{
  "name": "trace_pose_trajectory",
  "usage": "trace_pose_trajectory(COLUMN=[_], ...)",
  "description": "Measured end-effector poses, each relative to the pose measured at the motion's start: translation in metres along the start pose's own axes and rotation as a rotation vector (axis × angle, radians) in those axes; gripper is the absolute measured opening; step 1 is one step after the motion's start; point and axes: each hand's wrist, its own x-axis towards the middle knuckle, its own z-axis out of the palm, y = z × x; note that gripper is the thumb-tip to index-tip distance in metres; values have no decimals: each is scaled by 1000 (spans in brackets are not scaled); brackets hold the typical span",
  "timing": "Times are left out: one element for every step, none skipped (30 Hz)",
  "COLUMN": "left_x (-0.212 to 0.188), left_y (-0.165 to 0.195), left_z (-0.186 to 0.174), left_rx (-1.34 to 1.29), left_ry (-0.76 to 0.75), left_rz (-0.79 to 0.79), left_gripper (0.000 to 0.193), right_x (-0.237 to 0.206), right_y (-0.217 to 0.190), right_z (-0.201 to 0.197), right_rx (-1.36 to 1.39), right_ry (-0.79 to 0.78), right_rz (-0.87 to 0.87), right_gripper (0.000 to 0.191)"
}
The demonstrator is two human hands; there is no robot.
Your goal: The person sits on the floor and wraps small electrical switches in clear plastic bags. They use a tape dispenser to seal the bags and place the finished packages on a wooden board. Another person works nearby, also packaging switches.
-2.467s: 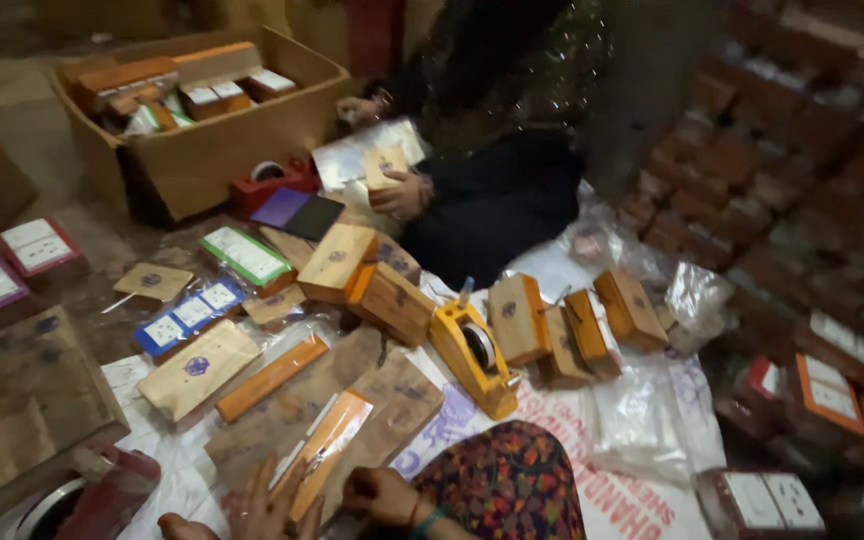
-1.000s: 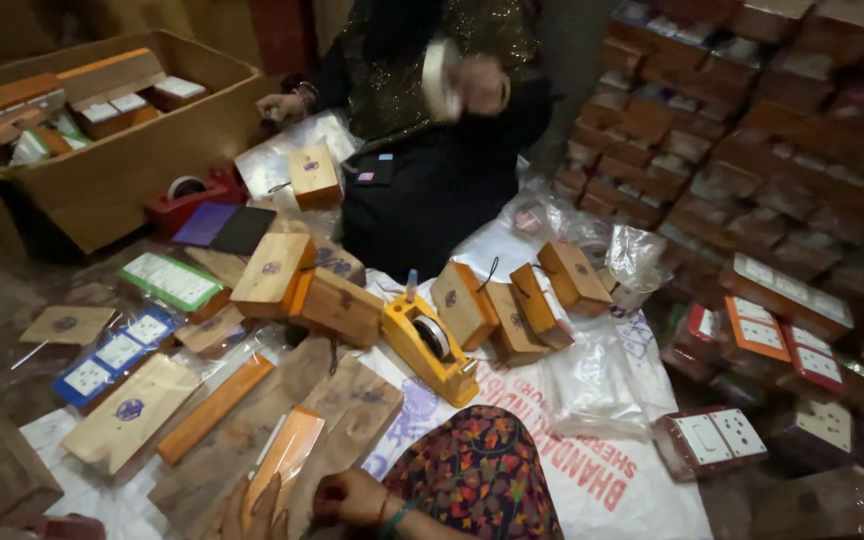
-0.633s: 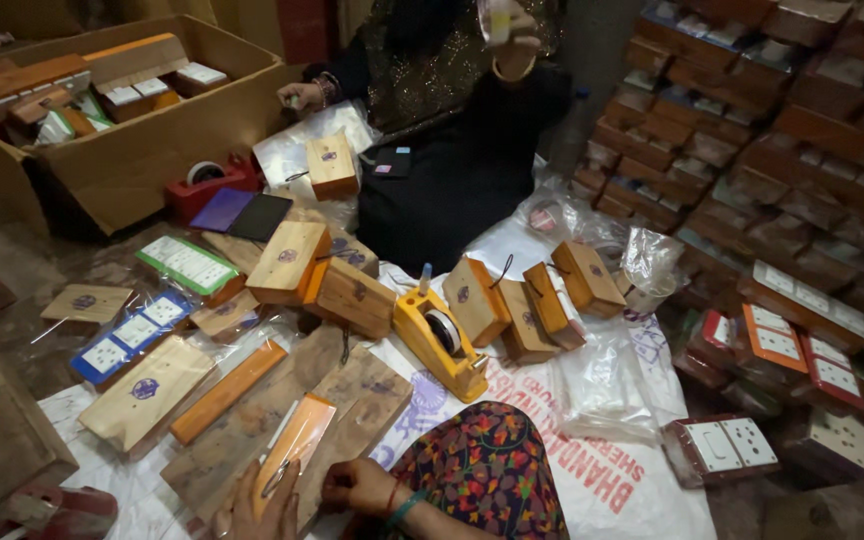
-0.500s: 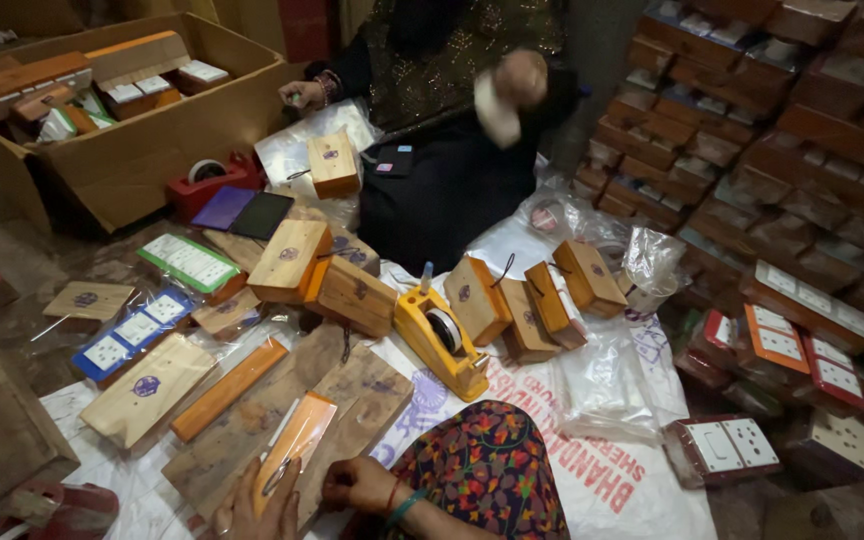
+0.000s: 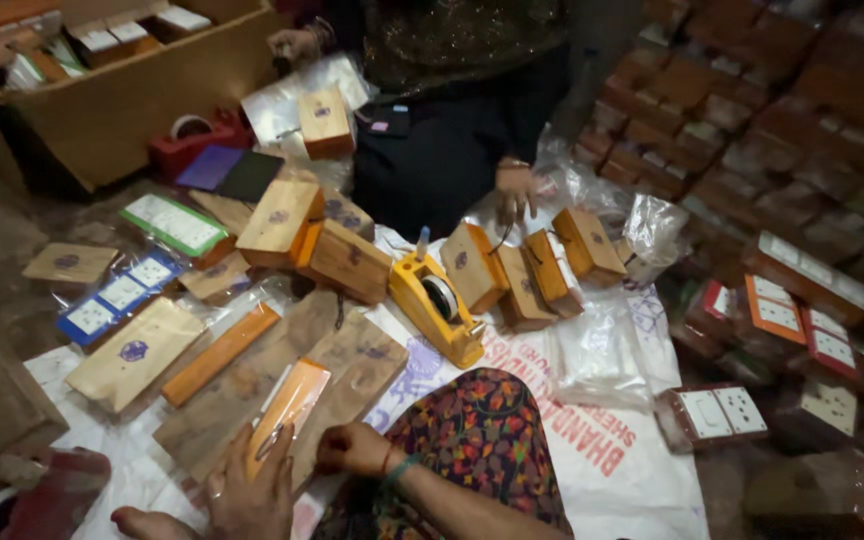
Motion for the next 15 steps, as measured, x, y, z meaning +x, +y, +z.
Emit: trace_pose_trajectory(left_x=[0, 0, 0, 0, 0, 0, 0, 0, 1, 2, 3, 4, 5, 4, 6], left_y=[1, 3, 4, 6, 7, 9, 11, 13, 16, 18, 21, 23, 26, 29, 32], left_z=[-2, -4, -7, -9, -12, -14, -16, -18, -20, -21, -23, -25, -27, -30, -32], left_rx=[-5, 7, 21, 34, 37, 40, 43, 28, 14, 2, -6, -10, -12, -37, -63], left_ry=[-31, -23, -14, -3, -18, -30, -45, -35, -25, -16, -6, 3, 9, 26, 44], left_rz=[-6, -11, -14, -18, -22, -26, -33, -31, -30, -31, -39, -54, -78, -77, -79], left_gripper=[55, 54, 53, 53, 52, 51, 50, 50, 50, 49, 49, 49, 49, 46, 43], right_x=[0, -1, -1, -1, -1, 0, 1, 3, 4, 5, 7, 9, 9, 6, 0], right_y=[1, 3, 5, 6, 8, 10, 11, 11, 9, 6, 2, -4, -13, -22, -35], right_z=[0, 0, 1, 2, 3, 4, 4, 2, -2, -12, -25, -40, -64, -94, -130], right_rx=[18, 35, 52, 65, 78, 90, 55, 20, -13, -57, -99, 143, 438, -79, -611], right_ry=[0, 0, 1, 3, 6, 9, 16, 22, 26, 72, 110, 167, 217, 460, 673], right_rz=[3, 6, 6, 23, 39, 53, 8, -34, -75, -107, -136, -158, -235, -216, -191], right_gripper=[13, 14, 14, 13, 13, 13, 13, 13, 13, 12, 11, 15, 23, 20, 17])
